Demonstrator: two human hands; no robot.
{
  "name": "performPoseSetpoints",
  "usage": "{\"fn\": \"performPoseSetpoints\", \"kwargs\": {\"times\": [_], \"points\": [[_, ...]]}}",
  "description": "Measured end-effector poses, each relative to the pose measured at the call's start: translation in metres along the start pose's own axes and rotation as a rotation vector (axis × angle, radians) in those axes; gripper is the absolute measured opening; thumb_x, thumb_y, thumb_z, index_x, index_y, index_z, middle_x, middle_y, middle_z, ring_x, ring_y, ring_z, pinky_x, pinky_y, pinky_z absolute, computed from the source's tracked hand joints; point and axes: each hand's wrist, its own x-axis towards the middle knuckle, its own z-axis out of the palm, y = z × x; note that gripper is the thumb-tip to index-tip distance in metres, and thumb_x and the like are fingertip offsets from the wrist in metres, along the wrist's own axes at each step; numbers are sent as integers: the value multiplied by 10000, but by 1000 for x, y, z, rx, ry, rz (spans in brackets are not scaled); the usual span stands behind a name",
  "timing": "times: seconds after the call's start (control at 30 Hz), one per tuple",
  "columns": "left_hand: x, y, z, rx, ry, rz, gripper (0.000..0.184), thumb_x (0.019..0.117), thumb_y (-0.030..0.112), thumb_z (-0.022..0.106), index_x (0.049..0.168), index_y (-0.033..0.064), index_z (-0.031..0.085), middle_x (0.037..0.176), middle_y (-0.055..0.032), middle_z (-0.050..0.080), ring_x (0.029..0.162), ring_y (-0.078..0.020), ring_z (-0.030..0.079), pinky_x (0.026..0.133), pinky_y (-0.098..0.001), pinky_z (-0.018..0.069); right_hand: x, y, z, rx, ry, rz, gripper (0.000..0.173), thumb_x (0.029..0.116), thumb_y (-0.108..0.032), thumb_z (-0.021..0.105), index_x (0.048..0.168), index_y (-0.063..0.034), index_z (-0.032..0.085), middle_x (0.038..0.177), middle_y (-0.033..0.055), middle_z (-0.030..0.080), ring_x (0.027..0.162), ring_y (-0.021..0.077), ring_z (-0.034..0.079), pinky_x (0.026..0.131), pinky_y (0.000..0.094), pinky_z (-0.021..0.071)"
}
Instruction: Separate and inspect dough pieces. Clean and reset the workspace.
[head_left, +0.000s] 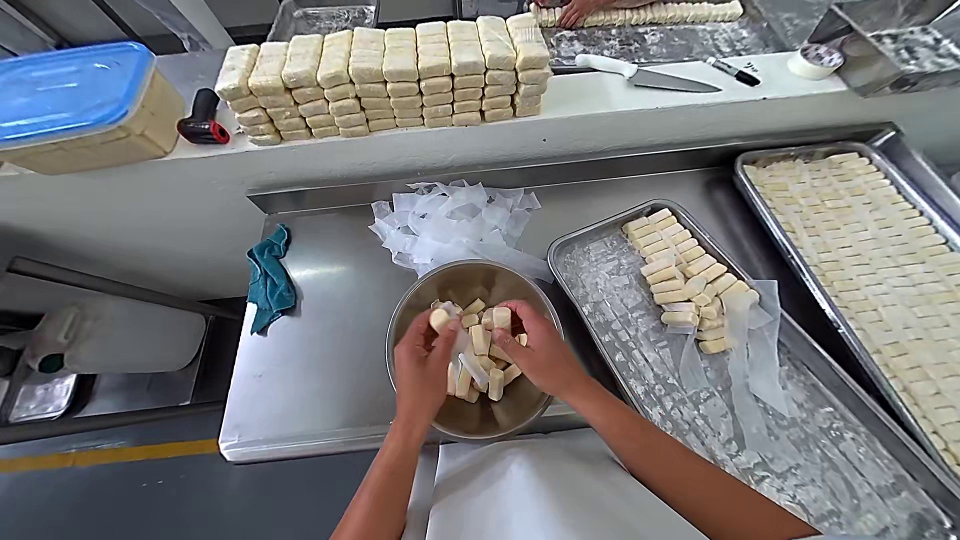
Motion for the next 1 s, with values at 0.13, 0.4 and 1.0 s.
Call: {"fn": "performPoseSetpoints", "kwargs": {"times": [0.13, 0.4, 1.0], "points": [[5, 20, -12, -290, -46, -90, 243, 1052, 116, 509, 1272, 46, 582, 1064, -93, 741, 887, -186, 742, 741, -325, 636, 6, 17, -10, -147, -179, 52, 603, 841, -114, 753, 1403, -55, 543, 1473, 165, 499, 1349, 328, 501, 1077, 560, 454], [-4, 67, -6, -459, -202, 238, 285, 988, 162, 659, 1270, 125, 634, 1190, -68, 712, 1111, -186, 687, 954, -338, 581, 9, 11, 32, -201, -359, 68, 610, 959, -363, 711, 1482, -114, 523, 1426, 142, 571, 1255, 289, 596, 1041, 530, 488], [-7, -31, -6, -90, -406, -254, 378, 1033, 191, 562, 1369, 20, 593, 1264, -96, 681, 1141, -171, 668, 1006, -374, 551, -8, 9, 3, 90, -254, 74, 539, 892, -70, 769, 1390, -60, 563, 1272, 116, 656, 1070, 190, 673, 944, 369, 568]]}}
